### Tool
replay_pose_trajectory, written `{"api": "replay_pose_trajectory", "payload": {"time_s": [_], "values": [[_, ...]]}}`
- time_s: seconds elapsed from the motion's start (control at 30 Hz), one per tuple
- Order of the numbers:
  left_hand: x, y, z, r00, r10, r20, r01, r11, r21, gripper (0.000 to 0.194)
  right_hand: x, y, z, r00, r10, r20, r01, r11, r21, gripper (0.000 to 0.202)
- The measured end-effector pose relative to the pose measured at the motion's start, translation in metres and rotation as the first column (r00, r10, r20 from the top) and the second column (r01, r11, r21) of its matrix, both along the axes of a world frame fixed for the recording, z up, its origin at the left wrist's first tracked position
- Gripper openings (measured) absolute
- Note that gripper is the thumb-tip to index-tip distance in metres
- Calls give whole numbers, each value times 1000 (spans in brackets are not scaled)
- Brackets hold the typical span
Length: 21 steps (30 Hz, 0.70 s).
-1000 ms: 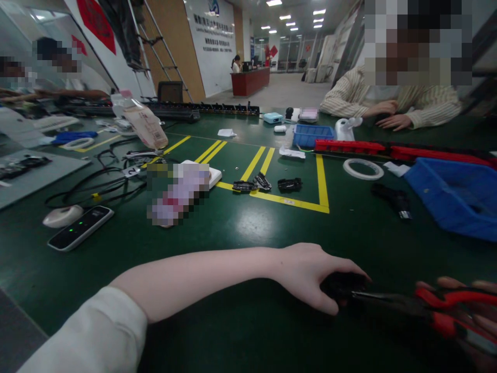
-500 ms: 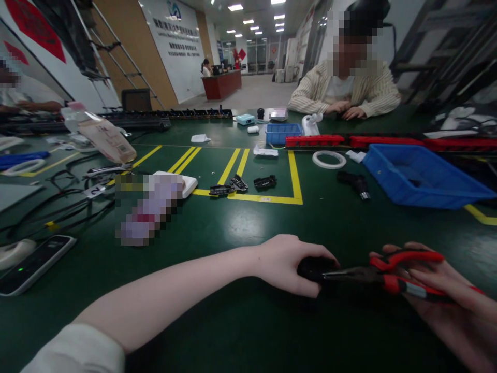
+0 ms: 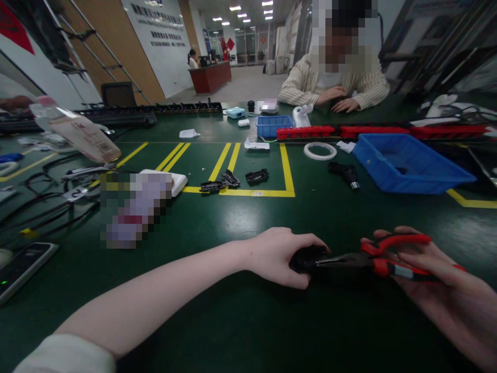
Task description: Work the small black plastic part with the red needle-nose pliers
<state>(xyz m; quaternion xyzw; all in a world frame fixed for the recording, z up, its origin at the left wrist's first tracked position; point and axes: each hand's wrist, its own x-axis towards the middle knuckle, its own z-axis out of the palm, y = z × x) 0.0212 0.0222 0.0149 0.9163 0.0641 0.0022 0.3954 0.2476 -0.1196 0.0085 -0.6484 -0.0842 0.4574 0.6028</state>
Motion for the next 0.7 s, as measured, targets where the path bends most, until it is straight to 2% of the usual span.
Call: {"api": "replay_pose_trajectory", "payload": {"time_s": [0.17, 0.3, 0.5, 0.7], "values": [[0, -4, -3, 999, -20, 34, 15, 990, 139, 49, -9, -8, 0, 986, -6, 167, -13, 994, 110, 58], [0, -5, -4, 998, -40, 42, 32, 984, 178, 50, -16, -10, 2, 983, 33, 182, -56, 991, 123, 55], [0, -6, -2, 999, -17, 37, 10, 986, 168, 48, -14, 0, 7, 1000, -10, 26, 9, 1000, 30, 63], [0, -6, -3, 999, -29, 39, 22, 987, 162, 45, -14, 6, 14, 990, -64, -122, 59, 997, -44, 51]]}}
